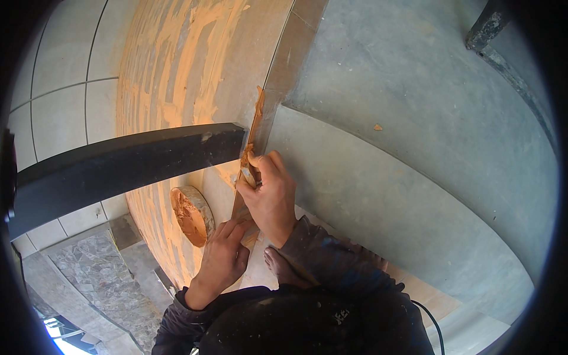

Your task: The person applies a brown grout mixture to the gaps between floor tiles using a small rectangular tool and their hands, smoothing the material along the tile edges and corners.

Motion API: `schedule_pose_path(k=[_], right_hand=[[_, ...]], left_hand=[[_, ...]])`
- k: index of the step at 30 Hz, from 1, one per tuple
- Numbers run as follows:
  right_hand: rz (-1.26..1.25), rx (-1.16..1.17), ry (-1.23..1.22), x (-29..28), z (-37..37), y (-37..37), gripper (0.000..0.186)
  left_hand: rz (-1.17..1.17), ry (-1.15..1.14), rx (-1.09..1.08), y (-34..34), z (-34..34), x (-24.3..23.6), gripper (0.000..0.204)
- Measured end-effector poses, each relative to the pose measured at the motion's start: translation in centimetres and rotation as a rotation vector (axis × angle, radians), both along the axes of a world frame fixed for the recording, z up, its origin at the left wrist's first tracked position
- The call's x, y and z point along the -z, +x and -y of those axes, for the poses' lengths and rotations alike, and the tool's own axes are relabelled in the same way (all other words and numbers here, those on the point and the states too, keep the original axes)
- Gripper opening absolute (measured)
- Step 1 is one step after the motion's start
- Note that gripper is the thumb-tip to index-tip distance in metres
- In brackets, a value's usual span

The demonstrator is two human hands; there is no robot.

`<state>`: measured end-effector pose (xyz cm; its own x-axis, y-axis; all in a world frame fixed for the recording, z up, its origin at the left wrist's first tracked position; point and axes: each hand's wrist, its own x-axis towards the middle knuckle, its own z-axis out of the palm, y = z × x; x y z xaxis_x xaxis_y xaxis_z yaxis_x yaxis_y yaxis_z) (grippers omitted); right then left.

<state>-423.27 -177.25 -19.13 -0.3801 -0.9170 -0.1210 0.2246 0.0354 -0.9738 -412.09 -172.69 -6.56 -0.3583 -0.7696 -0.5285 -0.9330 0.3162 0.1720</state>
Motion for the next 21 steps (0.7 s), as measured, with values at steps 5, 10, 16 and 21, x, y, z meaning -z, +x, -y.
schedule_pose_path(k=[5, 10, 16, 21], right_hand=[[0.06, -0.063, 0.019, -0.5, -1.8, 0.0, 0.03], [0.251, -0.069, 0.014, 0.3, -4.6, 0.5, 0.025], [0.748, -0.167, 0.139, -0.1, -6.5, -1.2, 0.037], [0.683, -0.171, 0.15, -0.5, -8.3, -3.6, 0.038]], left_hand=[[0.019, 0.019, -0.043, -0.9, -0.8, -0.5, 0.054], [-0.015, -0.033, -0.06, -0.4, -1.5, -1.6, 0.05], [-0.212, -0.2, -0.289, 0.2, -1.7, -2.0, 0.042], [-0.167, -0.414, -0.17, -3.9, -1.0, -0.5, 0.043]])
